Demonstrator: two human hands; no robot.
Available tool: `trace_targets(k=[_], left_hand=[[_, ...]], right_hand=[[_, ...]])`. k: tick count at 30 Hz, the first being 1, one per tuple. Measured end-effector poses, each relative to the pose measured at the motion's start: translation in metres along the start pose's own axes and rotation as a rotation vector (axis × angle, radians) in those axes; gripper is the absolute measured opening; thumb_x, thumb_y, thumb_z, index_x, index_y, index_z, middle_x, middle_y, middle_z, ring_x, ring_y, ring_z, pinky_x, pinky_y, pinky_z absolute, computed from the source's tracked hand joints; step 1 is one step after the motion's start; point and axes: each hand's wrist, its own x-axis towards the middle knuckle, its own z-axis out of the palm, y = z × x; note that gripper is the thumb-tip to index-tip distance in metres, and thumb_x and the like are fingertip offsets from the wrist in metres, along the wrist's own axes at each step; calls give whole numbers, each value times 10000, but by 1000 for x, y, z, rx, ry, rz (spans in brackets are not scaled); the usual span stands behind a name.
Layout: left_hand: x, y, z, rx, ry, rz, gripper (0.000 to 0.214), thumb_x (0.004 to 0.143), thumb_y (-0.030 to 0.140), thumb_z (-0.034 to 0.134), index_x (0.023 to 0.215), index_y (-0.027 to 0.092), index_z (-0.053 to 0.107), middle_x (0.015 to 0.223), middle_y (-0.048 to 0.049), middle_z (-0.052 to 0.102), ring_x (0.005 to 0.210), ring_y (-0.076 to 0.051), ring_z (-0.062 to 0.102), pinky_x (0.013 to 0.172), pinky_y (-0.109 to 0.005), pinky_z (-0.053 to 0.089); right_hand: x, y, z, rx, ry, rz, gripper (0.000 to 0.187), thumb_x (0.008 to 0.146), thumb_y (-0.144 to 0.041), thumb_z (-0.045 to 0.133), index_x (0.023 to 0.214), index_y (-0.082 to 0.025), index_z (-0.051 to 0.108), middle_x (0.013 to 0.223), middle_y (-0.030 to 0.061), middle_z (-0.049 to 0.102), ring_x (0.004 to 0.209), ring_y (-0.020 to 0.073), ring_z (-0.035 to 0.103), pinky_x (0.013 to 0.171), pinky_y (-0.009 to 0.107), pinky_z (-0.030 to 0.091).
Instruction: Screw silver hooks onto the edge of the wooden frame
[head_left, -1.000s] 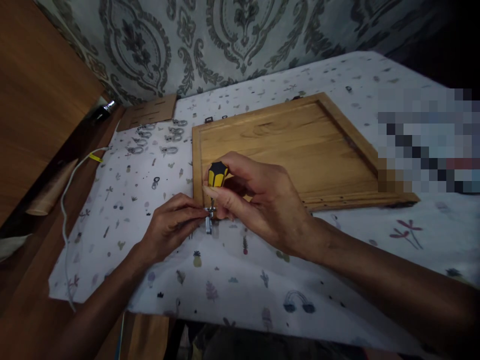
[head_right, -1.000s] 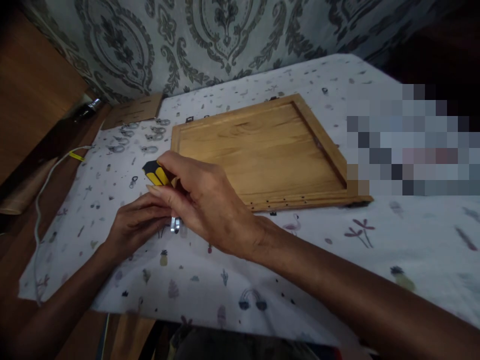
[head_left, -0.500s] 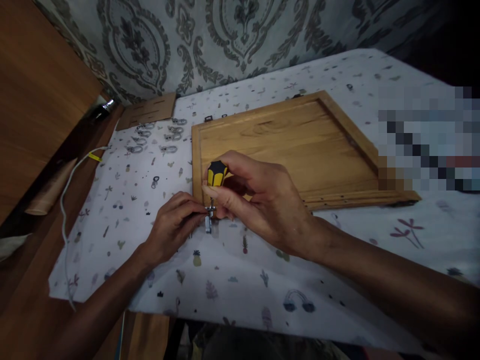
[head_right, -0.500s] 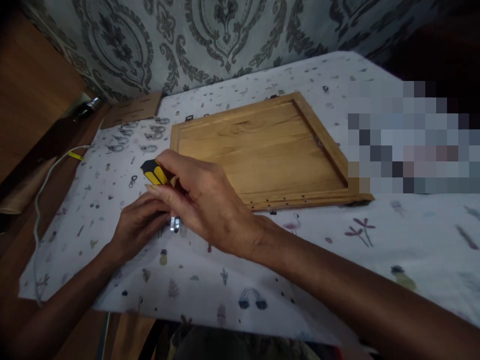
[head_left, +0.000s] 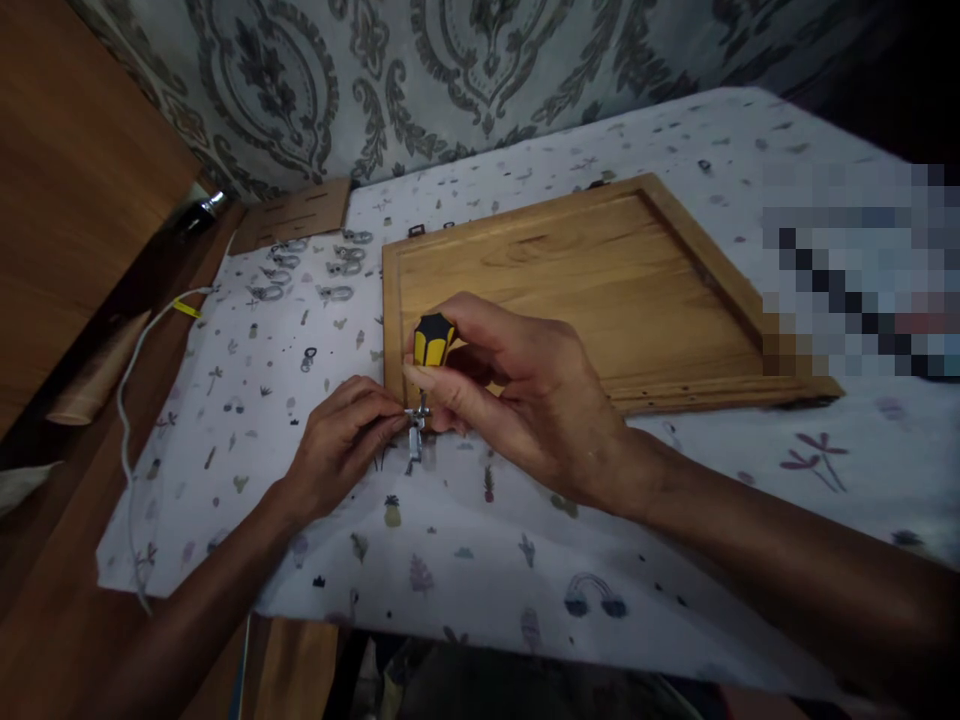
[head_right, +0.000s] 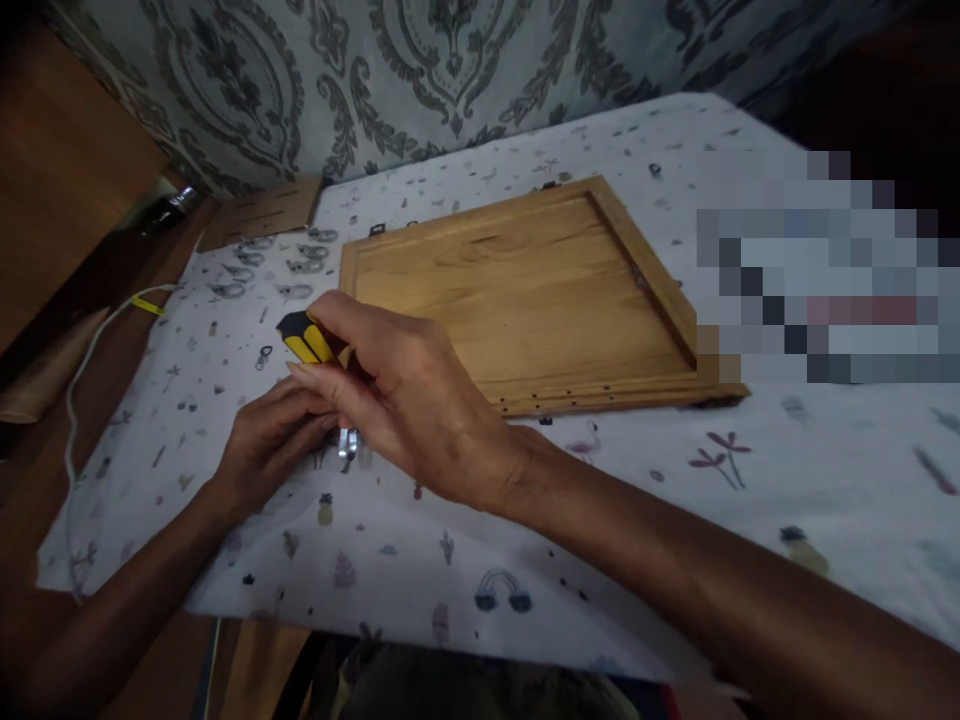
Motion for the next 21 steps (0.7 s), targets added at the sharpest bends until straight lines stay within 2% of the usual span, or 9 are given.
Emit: trace_targets(k=[3, 6, 9, 13, 18, 21], left_hand=[[0, 3, -11, -52, -68, -29, 97, 996, 196, 616, 958, 183, 704, 916, -50, 703, 830, -149, 673, 742, -254, 547], [-4, 7, -19, -113, -235, -52, 94, 984, 197, 635, 910, 185, 692, 862, -23, 686, 746, -123, 658, 666, -217, 525], [-10, 10, -19, -68, -334, -14, 72, 964, 249, 680, 929, 187, 682, 936, -38, 699, 834, -148, 678, 727, -236, 538], [-15, 11, -13, 71, -333, 32, 65, 990, 224, 629, 958, 193, 676, 962, -43, 715, 863, -169, 680, 737, -264, 537], [-15, 13, -12, 97, -316, 69, 91, 1003, 197, 592, 968, 187, 675, 959, -49, 715, 834, -164, 675, 712, -263, 543], [-14, 13, -11, 117, -297, 104, 98, 1001, 206, 597, 953, 178, 678, 886, -41, 697, 772, -163, 650, 646, -255, 519]], right_hand=[[0, 1, 0, -13, 12, 0, 221, 990, -376, 632, 871, -224, 523, 709, -36, 520, 641, 114, 539, 553, 234, 454], [-1, 1, 0, -19, 21, -10, 227, 985, -386, 641, 875, -223, 527, 711, -35, 522, 634, 108, 529, 539, 228, 446], [-1, 2, 0, -20, 21, -12, 229, 981, -396, 651, 883, -220, 543, 716, -35, 535, 627, 105, 527, 531, 225, 441], [-2, 2, 1, -19, 28, -2, 224, 979, -390, 654, 876, -220, 551, 725, -33, 548, 616, 103, 529, 530, 230, 441], [-1, 1, 0, -10, 12, 24, 213, 982, -384, 645, 884, -226, 543, 693, -38, 533, 603, 110, 533, 532, 236, 458], [-1, 1, 0, -20, 5, 5, 189, 990, -342, 624, 875, -224, 531, 697, -37, 538, 613, 112, 540, 540, 238, 466]])
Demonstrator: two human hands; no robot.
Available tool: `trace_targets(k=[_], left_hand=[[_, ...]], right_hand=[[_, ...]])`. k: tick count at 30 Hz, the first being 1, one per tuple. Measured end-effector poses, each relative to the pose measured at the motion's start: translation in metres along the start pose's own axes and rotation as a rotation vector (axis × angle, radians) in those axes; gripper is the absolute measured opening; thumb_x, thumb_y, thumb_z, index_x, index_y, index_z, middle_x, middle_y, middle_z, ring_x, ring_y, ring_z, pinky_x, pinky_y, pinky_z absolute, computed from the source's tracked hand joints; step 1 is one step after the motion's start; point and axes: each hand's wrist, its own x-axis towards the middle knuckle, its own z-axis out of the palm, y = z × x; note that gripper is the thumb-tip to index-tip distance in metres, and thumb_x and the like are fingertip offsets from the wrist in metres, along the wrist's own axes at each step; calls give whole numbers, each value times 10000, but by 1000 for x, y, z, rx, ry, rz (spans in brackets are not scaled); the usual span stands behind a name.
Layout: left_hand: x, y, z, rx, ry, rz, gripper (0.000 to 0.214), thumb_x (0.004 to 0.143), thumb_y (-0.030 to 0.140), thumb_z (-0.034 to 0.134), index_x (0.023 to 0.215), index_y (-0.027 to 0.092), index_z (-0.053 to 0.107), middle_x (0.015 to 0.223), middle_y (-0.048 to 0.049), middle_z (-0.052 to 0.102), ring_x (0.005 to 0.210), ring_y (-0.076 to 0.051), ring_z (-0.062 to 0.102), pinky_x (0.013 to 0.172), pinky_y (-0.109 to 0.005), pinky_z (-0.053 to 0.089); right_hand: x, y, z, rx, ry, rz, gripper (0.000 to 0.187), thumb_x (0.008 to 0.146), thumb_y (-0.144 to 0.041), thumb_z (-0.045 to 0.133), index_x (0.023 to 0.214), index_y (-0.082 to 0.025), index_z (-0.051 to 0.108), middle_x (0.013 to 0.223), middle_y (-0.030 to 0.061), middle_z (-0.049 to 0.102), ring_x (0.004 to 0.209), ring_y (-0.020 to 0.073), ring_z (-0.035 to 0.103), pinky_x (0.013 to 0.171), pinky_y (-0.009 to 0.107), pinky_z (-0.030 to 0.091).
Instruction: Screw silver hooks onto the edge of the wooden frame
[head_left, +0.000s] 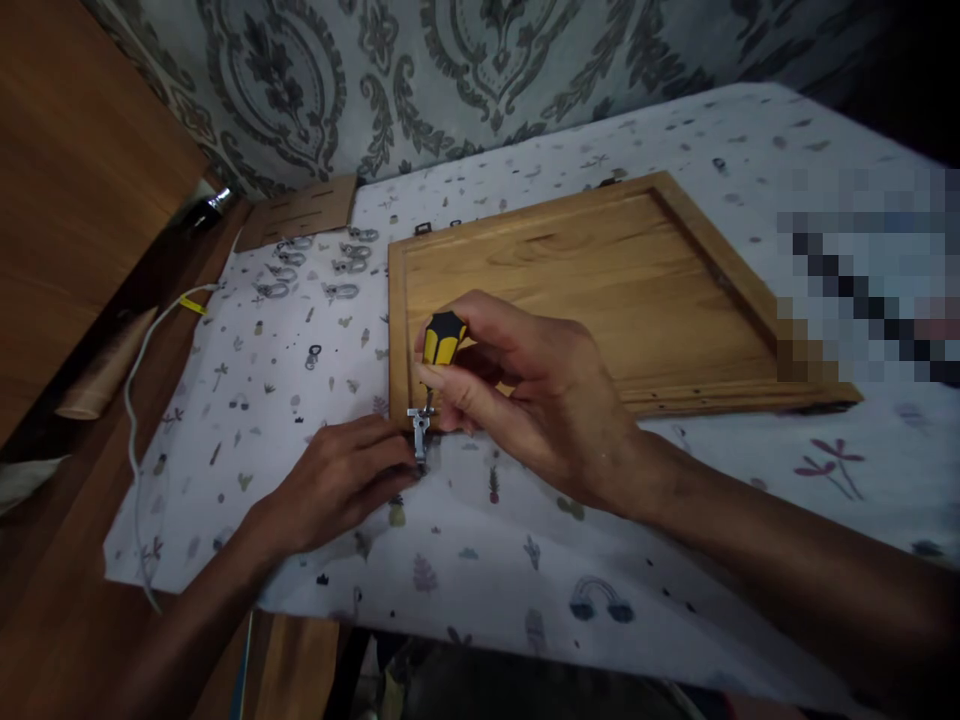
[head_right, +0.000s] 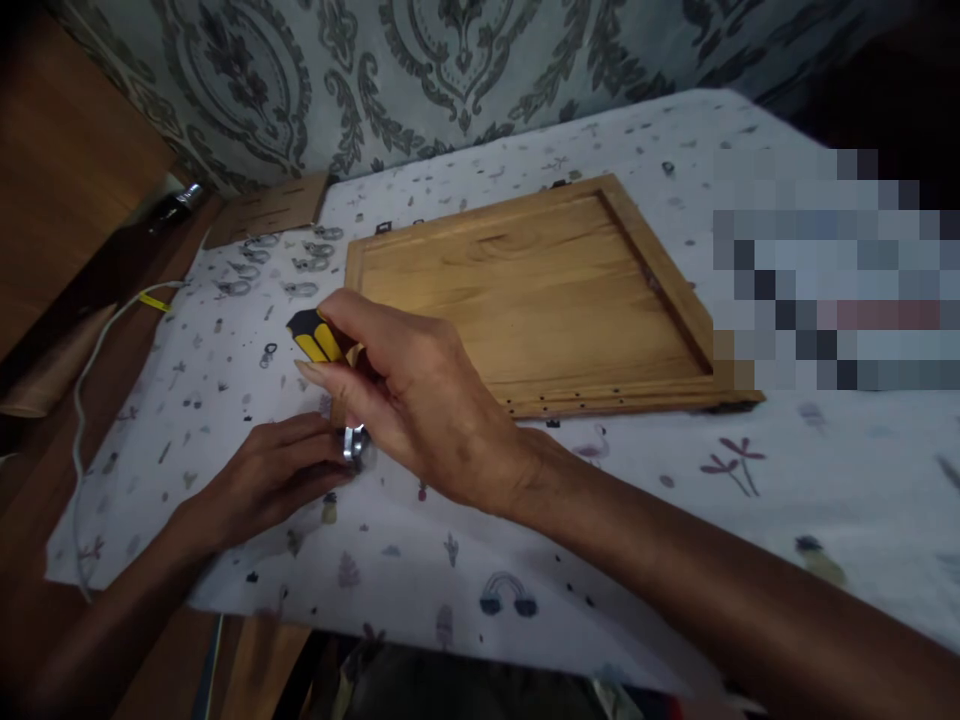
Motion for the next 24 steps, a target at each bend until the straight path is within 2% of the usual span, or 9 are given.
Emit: trace_targets(k=[7, 11, 14, 18, 24], left_hand=[[0, -3, 8, -87, 129, 79, 103, 1001, 243, 627, 991, 193, 717, 869, -40, 723, 783, -151, 668, 672, -252, 535], [0, -1, 13, -30, 154, 57, 181, 991, 333, 648, 937, 170, 706, 795, -45, 700, 731, -163, 651, 635, -268, 520], [-1, 1, 18, 27, 178, 30, 180, 1003, 325, 629, 925, 172, 685, 789, -38, 692, 696, -156, 632, 615, -269, 512], [-1, 2, 19, 48, 173, 39, 86, 997, 230, 626, 937, 176, 659, 796, -25, 681, 692, -147, 616, 610, -263, 508], [-2, 2, 9, 78, 108, 88, 85, 1010, 210, 592, 960, 170, 648, 814, -28, 667, 697, -152, 604, 597, -263, 484]], right_hand=[[0, 0, -1, 17, 10, 7, 200, 980, -338, 651, 875, -213, 536, 696, -42, 537, 613, 102, 540, 548, 230, 463], [0, -1, -1, 18, 4, 18, 222, 984, -381, 650, 878, -220, 539, 686, -45, 541, 600, 105, 537, 535, 230, 467], [0, 0, -1, 10, 9, 14, 239, 986, -398, 649, 869, -222, 539, 681, -43, 547, 591, 104, 534, 527, 228, 464], [0, -1, -1, -3, 15, 15, 247, 994, -396, 640, 859, -221, 531, 664, -46, 544, 583, 102, 529, 522, 224, 454], [0, 0, -2, -31, 25, 1, 181, 993, -325, 639, 882, -217, 546, 675, -47, 561, 589, 102, 544, 531, 231, 449]])
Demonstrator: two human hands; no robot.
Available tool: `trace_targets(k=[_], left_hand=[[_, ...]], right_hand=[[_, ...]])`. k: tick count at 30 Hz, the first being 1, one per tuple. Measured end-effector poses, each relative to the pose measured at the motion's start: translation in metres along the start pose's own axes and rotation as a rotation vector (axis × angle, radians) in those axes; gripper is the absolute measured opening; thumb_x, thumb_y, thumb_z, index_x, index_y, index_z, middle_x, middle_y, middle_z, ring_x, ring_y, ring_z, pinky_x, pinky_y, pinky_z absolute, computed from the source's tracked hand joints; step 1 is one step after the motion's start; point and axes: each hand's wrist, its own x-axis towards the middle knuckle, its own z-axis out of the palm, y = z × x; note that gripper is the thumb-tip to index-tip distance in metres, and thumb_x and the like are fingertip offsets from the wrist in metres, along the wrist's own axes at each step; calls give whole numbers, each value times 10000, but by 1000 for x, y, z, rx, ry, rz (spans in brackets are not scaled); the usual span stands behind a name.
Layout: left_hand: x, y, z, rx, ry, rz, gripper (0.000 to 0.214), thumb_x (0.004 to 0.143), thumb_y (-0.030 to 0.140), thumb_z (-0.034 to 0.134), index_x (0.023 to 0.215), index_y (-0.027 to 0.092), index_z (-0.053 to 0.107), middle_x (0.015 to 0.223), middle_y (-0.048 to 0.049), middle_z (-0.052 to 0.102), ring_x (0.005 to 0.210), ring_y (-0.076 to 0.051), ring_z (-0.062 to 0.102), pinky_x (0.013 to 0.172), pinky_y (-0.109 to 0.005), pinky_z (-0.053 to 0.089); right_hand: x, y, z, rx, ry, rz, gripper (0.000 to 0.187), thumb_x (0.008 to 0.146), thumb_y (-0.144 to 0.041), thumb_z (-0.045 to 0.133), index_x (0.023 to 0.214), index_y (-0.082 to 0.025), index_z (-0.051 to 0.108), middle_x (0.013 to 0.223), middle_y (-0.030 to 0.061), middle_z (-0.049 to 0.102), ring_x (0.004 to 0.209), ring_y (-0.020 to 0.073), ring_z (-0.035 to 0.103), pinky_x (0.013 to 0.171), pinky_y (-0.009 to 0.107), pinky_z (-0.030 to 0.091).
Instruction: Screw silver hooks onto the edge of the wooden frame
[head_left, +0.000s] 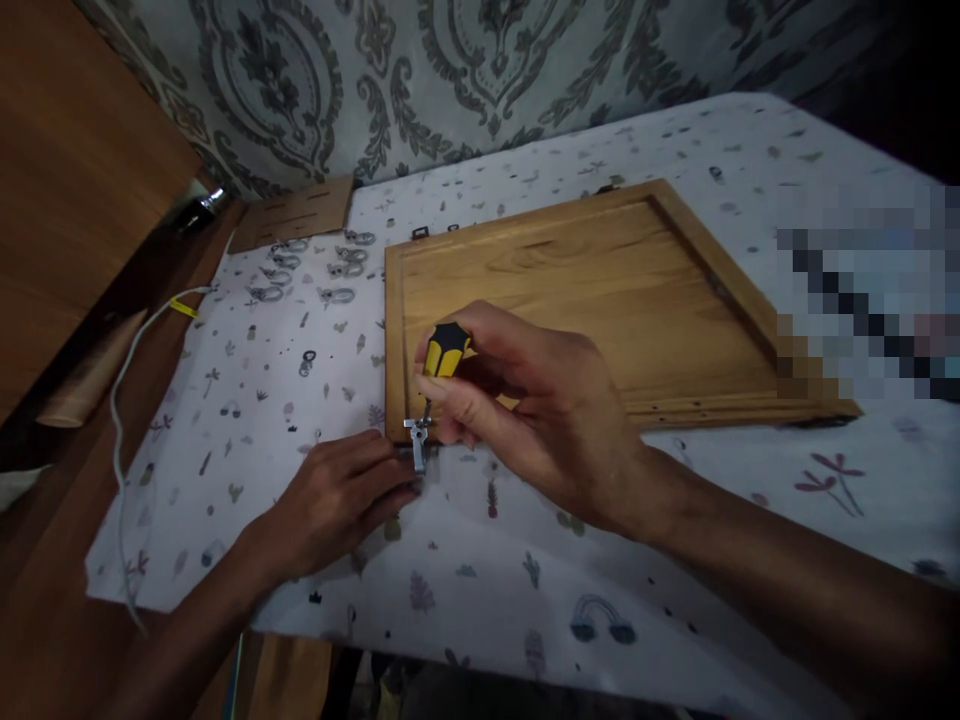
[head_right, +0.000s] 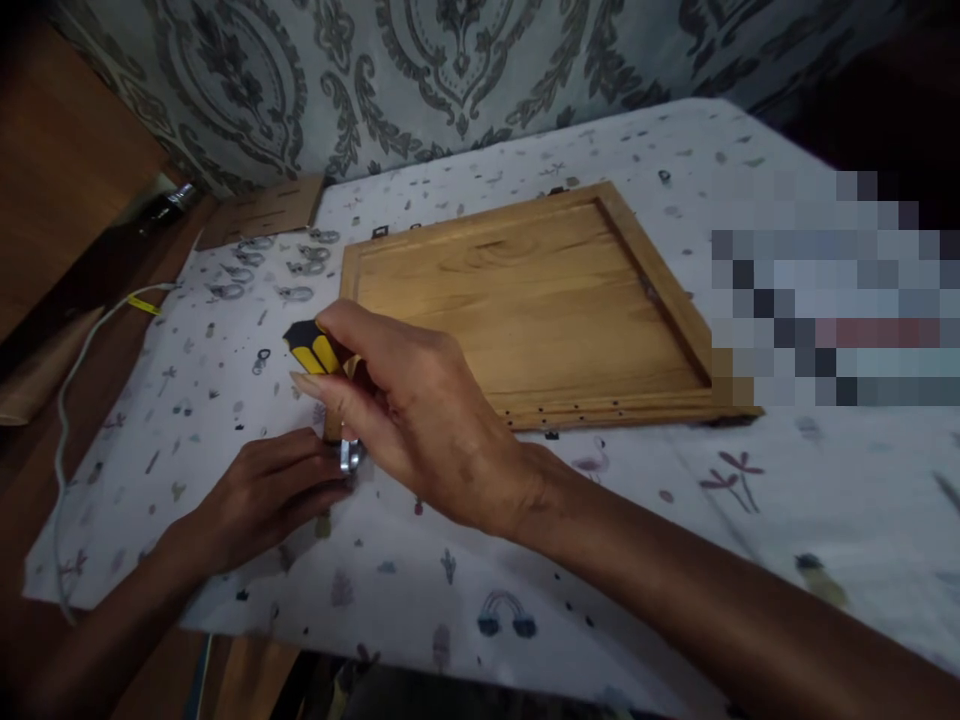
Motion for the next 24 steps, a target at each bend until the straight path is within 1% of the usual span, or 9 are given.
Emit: trace_targets(k=[3, 5, 8, 12, 14, 16, 19, 21, 24], left_hand=[[0, -1, -4, -46, -67, -14, 83, 1021, 182, 560, 1012, 165, 641, 872, -48, 686, 735, -162, 612, 615, -268, 489], [0, -1, -6, -66, -94, -27, 82, 1024, 162, 546, 1023, 165, 629, 878, -47, 683, 740, -161, 607, 623, -268, 490], [-1, -2, -6, -52, -98, -30, 88, 1030, 146, 530, 1005, 163, 612, 857, -34, 661, 736, -158, 595, 629, -270, 479], [-1, -1, -6, 18, -101, -16, 163, 1040, 101, 469, 962, 159, 599, 828, -26, 631, 724, -161, 557, 616, -279, 435], [0, 0, -6, 33, -84, -8, 170, 1048, 143, 480, 918, 158, 589, 803, -22, 617, 714, -161, 549, 612, -279, 428], [2, 2, -5, 27, -40, -21, 211, 1054, 232, 511, 868, 157, 577, 767, -17, 600, 688, -156, 548, 585, -273, 416], [4, 5, 0, 15, 41, -81, 266, 1053, 338, 525, 885, 146, 599, 736, -9, 592, 628, -145, 544, 533, -263, 398], [4, 7, 4, 20, 67, -116, 250, 1056, 342, 516, 962, 141, 631, 748, -9, 616, 626, -149, 569, 541, -264, 428], [4, 8, 7, 24, 47, -145, 191, 1053, 287, 521, 1041, 150, 652, 803, -20, 673, 688, -168, 634, 598, -281, 499]], right_hand=[[1, 0, -1, -30, 0, -1, 104, 983, -280, 641, 939, -210, 579, 699, -40, 582, 595, 104, 551, 539, 241, 456], [1, -1, -1, -45, -1, 11, 82, 979, -257, 642, 941, -203, 593, 706, -36, 589, 585, 100, 547, 534, 245, 456], [2, -3, -1, -55, 8, 53, 108, 971, -253, 659, 902, -199, 595, 730, -29, 606, 574, 93, 557, 516, 247, 458], [2, -2, -3, 18, 15, 86, 115, 976, -244, 663, 900, -202, 588, 770, -37, 618, 569, 73, 610, 508, 222, 482], [2, -1, -4, 31, 8, 70, 115, 972, -225, 672, 901, -204, 584, 744, -51, 605, 569, 65, 621, 524, 210, 493], [2, -1, -6, 16, -4, 41, 105, 968, -215, 678, 919, -205, 585, 733, -59, 601, 575, 59, 621, 548, 204, 503], [2, -4, -6, -31, -3, 39, 84, 978, -205, 666, 942, -209, 590, 749, -60, 612, 601, 56, 624, 582, 205, 511], [1, -6, -5, -69, 10, 53, 78, 981, -202, 660, 941, -212, 595, 762, -54, 624, 619, 65, 629, 596, 219, 511], [-2, -7, -4, -84, 23, 63, 67, 981, -214, 661, 952, -216, 601, 787, -43, 646, 627, 79, 633, 606, 245, 516]])
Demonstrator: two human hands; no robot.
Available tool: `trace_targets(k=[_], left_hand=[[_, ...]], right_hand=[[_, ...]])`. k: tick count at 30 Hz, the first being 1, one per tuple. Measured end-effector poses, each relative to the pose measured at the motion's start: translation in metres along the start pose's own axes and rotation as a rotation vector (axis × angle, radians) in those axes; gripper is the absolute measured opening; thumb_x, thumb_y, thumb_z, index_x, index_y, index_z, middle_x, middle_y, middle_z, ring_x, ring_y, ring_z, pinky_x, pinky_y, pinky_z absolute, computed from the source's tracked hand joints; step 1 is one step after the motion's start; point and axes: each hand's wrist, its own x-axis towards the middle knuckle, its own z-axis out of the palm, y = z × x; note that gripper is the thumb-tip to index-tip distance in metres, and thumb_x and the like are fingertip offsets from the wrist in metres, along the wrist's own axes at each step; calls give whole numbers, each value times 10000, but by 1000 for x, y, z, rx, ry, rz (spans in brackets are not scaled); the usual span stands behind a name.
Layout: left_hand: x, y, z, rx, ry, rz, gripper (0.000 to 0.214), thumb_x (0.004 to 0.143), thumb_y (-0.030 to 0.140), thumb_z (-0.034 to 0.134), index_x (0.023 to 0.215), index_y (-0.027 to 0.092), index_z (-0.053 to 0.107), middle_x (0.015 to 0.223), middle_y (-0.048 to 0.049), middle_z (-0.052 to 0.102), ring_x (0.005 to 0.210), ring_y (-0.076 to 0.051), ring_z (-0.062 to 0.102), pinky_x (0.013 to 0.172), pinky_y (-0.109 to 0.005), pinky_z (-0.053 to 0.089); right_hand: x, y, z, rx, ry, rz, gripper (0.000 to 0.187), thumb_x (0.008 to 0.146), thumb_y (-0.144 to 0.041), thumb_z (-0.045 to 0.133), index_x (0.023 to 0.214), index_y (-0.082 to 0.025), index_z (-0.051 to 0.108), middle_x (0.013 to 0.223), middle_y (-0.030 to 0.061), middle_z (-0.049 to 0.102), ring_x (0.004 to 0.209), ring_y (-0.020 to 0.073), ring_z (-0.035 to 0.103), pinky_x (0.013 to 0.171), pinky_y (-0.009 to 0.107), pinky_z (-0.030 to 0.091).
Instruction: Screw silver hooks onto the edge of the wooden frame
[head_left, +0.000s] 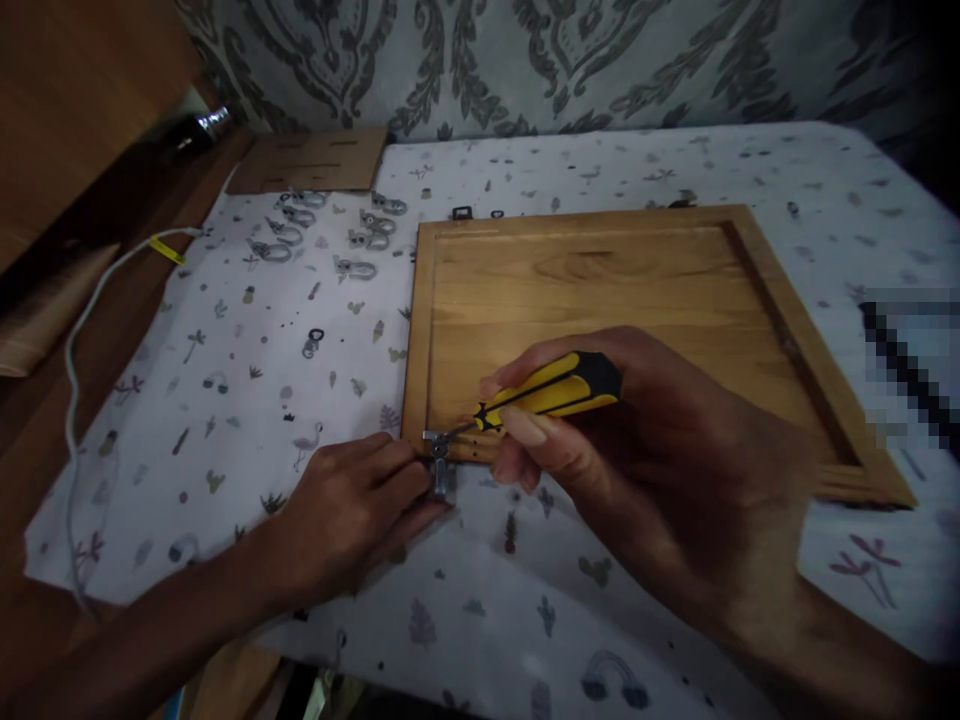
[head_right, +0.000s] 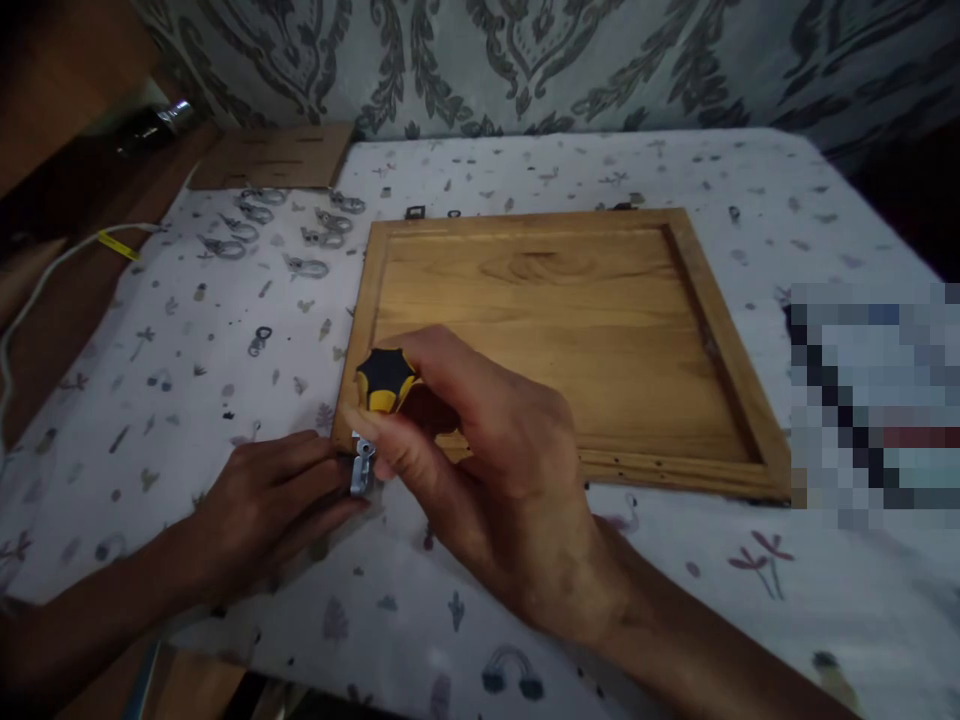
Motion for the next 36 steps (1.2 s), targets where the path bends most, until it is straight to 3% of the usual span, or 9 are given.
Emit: trace_targets(k=[8, 19, 23, 27, 36], left_hand=[[0, 2, -1, -28, -32, -16, 234, 1035, 221, 504, 838, 164, 616, 832, -35, 706, 704, -174, 652, 619, -300, 536], [2, 1, -5, -42, -55, -8, 229, 1024, 224, 531, 818, 161, 612, 871, -55, 718, 691, -170, 647, 609, -287, 505], [0, -6, -17, -179, -84, -101, 203, 1030, 325, 570, 948, 156, 646, 838, -31, 666, 711, -142, 630, 602, -240, 476], [-3, -8, -26, -230, -109, -215, 129, 1033, 211, 546, 956, 178, 643, 811, 11, 628, 661, -91, 583, 598, -196, 441], [-7, 2, -13, -8, -103, -32, 178, 1032, 185, 519, 894, 169, 630, 822, -21, 649, 733, -168, 578, 602, -267, 415]], right_hand=[[-1, -1, 0, -19, 11, -1, 72, 966, -220, 684, 932, -218, 621, 810, -36, 665, 615, 87, 632, 576, 264, 507], [3, 6, -3, 14, -37, -66, 75, 972, -205, 671, 934, -217, 607, 743, -57, 627, 590, 69, 634, 549, 232, 511], [2, 2, 0, 25, 2, -22, 83, 961, -197, 688, 938, -220, 611, 790, -49, 635, 586, 66, 639, 542, 220, 538], [0, -3, 4, 58, 40, 34, 85, 968, -220, 683, 926, -226, 609, 876, -40, 652, 583, 59, 645, 530, 208, 554], [2, 6, 7, 119, 5, -22, 117, 967, -273, 680, 917, -241, 579, 875, -34, 646, 546, 72, 639, 465, 203, 538]])
